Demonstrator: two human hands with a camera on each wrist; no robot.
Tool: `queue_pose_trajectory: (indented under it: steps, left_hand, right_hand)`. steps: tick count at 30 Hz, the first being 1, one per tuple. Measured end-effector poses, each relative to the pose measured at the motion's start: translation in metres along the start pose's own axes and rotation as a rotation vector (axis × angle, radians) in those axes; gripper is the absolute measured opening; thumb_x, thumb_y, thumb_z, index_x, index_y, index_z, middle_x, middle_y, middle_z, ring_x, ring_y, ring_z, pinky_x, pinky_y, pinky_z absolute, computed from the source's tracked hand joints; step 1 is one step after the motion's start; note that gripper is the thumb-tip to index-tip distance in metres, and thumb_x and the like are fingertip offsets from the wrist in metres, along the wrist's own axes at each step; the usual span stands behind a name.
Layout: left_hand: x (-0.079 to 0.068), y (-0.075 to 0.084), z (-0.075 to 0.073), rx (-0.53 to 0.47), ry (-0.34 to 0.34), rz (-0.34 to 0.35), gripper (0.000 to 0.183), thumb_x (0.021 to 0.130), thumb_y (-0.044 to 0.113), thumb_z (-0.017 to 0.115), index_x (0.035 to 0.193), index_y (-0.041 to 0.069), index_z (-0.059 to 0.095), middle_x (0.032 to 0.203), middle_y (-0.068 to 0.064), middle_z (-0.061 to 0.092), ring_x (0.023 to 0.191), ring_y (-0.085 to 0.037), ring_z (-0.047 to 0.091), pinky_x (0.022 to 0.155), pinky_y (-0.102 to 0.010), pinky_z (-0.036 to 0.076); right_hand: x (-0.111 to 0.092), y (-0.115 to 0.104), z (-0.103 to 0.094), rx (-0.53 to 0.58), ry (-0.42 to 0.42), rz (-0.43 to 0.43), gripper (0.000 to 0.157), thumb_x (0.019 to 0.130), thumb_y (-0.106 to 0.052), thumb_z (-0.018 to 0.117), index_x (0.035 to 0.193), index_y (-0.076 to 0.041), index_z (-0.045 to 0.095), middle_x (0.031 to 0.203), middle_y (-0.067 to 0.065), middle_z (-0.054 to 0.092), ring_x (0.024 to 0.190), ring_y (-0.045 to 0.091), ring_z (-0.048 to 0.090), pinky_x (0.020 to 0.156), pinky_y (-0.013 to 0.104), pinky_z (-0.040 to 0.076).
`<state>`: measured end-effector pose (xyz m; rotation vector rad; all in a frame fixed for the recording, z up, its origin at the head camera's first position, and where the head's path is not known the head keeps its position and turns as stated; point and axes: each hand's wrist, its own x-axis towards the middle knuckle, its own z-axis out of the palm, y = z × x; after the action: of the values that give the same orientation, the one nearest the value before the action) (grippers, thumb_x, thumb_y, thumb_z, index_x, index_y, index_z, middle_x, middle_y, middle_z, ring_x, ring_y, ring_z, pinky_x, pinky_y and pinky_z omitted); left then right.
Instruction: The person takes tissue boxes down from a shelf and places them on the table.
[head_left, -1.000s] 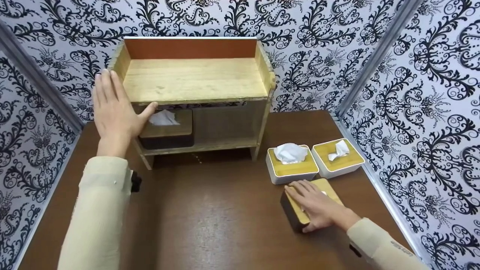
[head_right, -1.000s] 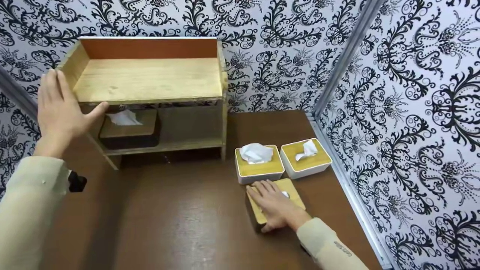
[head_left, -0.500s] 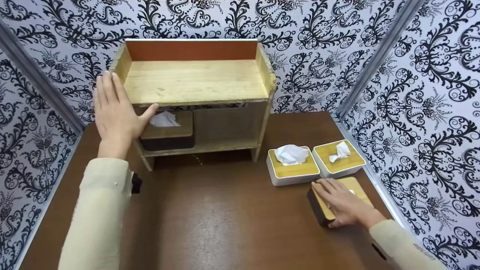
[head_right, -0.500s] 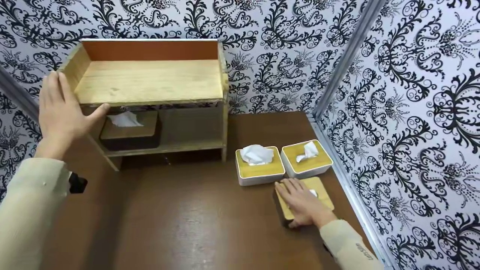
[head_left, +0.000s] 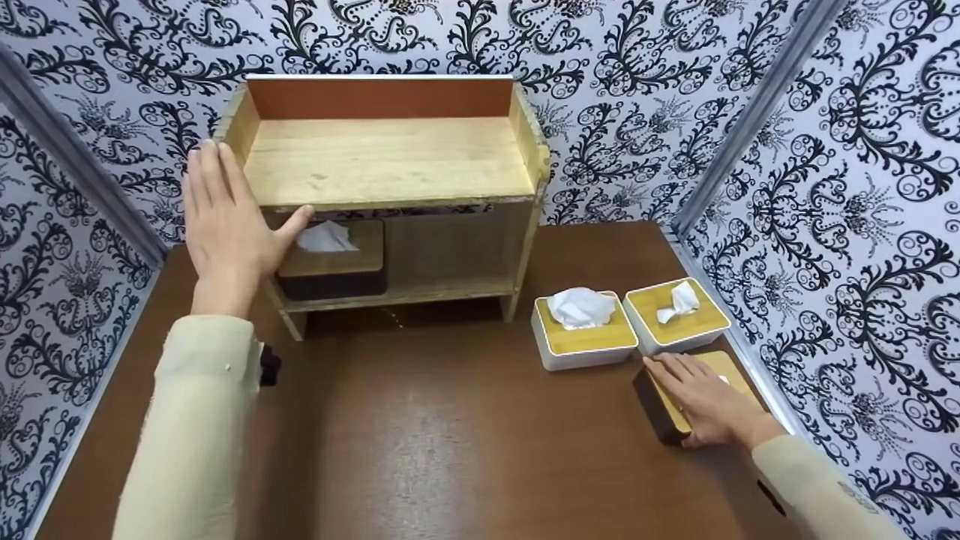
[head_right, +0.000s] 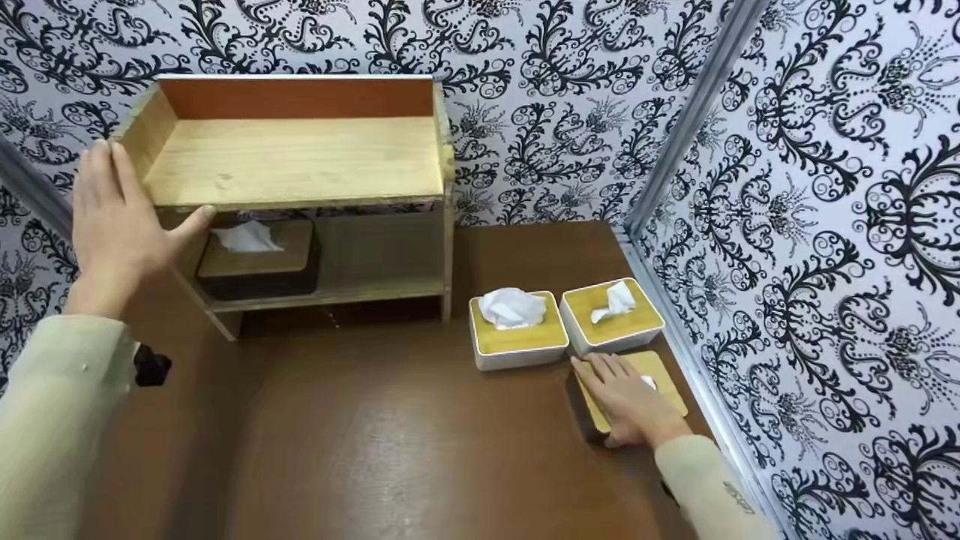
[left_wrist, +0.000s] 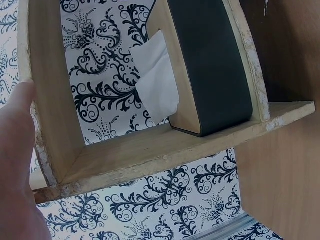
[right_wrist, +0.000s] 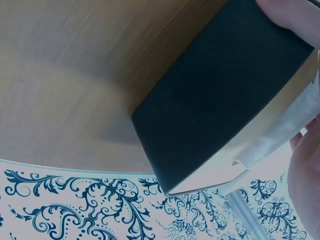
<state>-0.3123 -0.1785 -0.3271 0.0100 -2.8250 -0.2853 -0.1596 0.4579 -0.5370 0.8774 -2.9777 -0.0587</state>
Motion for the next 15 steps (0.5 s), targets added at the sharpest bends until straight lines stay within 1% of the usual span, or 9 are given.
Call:
queue_pose_trajectory:
  steps: [5, 11, 15]
  left_hand:
    - [-0.0007, -0.0002, 0.0008, 0.001, 0.009, 0.005, 0.117, 0.084, 0.083, 0.032, 0.15, 0.005, -0.025, 0.159, -0.014, -0.029, 0.149, -0.034, -0.023, 0.123, -0.048, -0.014]
    - [-0.0006, -0.0001, 0.0002, -0.006, 0.009, 0.0, 0.117, 0.084, 0.083, 0.032, 0.15, 0.006, -0.025, 0.158, -0.013, -0.03, 0.149, -0.033, -0.024, 0.123, -0.048, -0.013]
    - [-0.0004, -0.0001, 0.0007, -0.006, 0.007, -0.001, 0.116, 0.084, 0.083, 0.032, 0.15, 0.007, -0.026, 0.158, -0.012, -0.031, 0.148, -0.033, -0.025, 0.123, -0.048, -0.014]
  right_hand:
    - [-0.0025, 0.0043, -0.0008, -0.017, 0.01, -0.014, 0.139, 0.031, -0.036, 0.094, 0.148, 0.003, 0.032, 0.143, 0.028, 0.044, 0.132, 0.045, 0.043, 0.111, 0.058, 0.036]
    - [-0.0081, 0.0082, -0.0023, 0.003, 0.02, 0.016, 0.136, 0.03, -0.025, 0.095, 0.148, 0.002, 0.033, 0.145, 0.028, 0.043, 0.134, 0.046, 0.041, 0.109, 0.06, 0.039]
    - [-0.0093, 0.0081, -0.004, 0.015, 0.009, 0.032, 0.134, 0.032, -0.025, 0.095, 0.148, 0.002, 0.032, 0.147, 0.028, 0.041, 0.135, 0.046, 0.039, 0.11, 0.06, 0.037]
